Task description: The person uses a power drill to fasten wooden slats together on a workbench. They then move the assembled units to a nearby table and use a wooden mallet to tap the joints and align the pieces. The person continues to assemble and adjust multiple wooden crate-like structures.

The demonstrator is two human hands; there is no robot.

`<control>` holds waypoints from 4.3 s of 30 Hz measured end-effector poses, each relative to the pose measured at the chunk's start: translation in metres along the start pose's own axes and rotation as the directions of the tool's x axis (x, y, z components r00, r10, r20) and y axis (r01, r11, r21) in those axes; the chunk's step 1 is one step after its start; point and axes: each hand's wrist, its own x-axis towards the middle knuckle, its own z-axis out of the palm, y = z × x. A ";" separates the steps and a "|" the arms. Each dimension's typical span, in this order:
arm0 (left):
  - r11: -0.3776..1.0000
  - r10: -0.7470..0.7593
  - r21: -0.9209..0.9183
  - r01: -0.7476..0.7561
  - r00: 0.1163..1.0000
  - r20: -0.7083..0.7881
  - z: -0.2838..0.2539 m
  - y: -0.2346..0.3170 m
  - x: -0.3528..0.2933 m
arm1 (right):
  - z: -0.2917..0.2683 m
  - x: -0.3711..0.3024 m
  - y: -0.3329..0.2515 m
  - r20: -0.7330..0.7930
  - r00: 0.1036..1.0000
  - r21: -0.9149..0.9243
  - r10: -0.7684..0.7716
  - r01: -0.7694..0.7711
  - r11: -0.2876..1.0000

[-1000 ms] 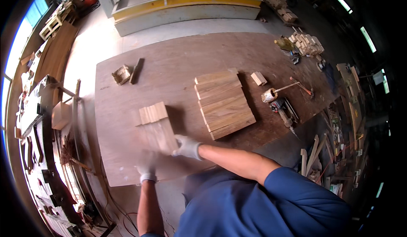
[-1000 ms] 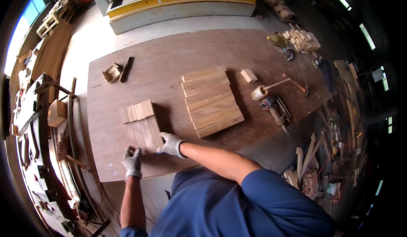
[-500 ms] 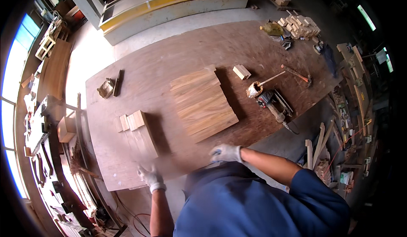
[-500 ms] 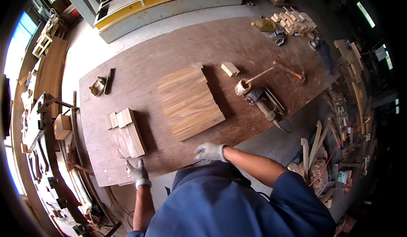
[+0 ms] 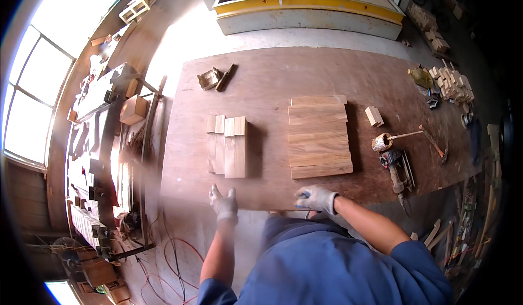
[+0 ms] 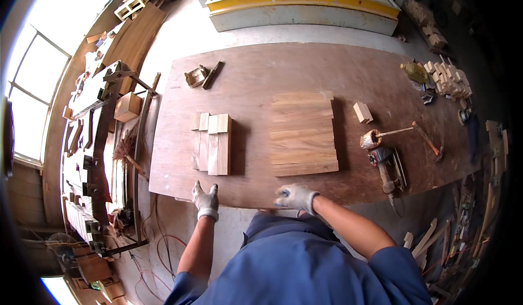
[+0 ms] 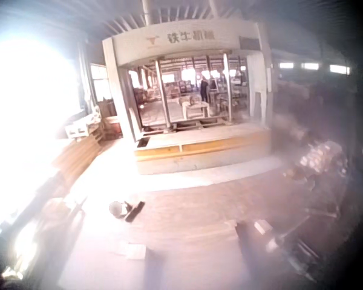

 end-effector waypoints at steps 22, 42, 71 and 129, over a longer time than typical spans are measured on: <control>0.831 0.237 -0.555 -0.039 0.928 0.288 0.043 -0.047 0.063 | 0.047 0.143 -0.130 -0.386 0.920 -0.391 0.069 -0.231 0.891; 0.684 -0.123 -0.622 0.381 0.901 0.416 0.045 -0.112 0.003 | 0.048 0.177 -0.040 -0.066 0.991 -0.375 0.116 -0.133 0.917; 0.020 -0.116 -0.871 0.490 0.867 0.485 -0.288 -0.278 0.002 | 0.401 0.138 -0.313 0.309 0.949 0.310 0.067 -0.167 0.936; -0.340 -0.641 -0.928 -0.150 0.760 0.112 -0.800 -0.879 0.468 | 1.263 0.593 -0.825 0.783 0.596 -0.231 0.178 0.014 0.973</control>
